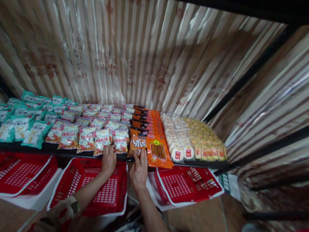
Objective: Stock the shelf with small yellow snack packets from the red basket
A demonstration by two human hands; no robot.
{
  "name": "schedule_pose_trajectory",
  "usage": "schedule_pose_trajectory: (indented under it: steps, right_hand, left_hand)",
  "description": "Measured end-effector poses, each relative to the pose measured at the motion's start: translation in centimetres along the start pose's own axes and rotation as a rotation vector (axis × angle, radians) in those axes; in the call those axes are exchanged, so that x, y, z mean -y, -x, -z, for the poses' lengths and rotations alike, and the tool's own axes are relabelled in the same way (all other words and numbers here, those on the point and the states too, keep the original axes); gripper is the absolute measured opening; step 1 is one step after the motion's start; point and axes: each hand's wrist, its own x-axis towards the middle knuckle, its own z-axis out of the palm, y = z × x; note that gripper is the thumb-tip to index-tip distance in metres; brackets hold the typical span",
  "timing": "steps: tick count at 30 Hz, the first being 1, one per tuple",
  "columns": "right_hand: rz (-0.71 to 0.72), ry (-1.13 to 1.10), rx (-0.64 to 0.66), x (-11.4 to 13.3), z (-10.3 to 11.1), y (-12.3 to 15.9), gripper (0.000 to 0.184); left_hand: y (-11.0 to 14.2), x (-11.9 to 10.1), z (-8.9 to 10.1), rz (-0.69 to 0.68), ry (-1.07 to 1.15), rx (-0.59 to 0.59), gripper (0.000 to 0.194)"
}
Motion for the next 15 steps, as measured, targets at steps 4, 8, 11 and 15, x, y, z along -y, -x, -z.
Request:
schedule_pose_trajectory:
  steps: [4,8,11,15]
  right_hand:
    - [0.051,0.022,-0.01,0.2,0.4,0.9,0.041]
    - [0.065,0.026,0.006,0.7,0.2,2.2,0.039]
    - [0.046,-0.004,0.036,1.6,-0.5,3.3,0.041]
    - [0.001,-0.034,0.057,3.9,-1.6,4.9,0.042]
  left_hand:
    - [1.0,-0.3,0.0,-0.017,-0.004,-0.027,0.039]
    - [2.0,-0.1,0.7,-0.032,0.011,0.001,0.042]
    - [2.7,0.5,2.1,-0.038,0.012,0.029,0.047]
    - [3.8,2.0,4.6,-0.07,-0.002,0.103,0.047]
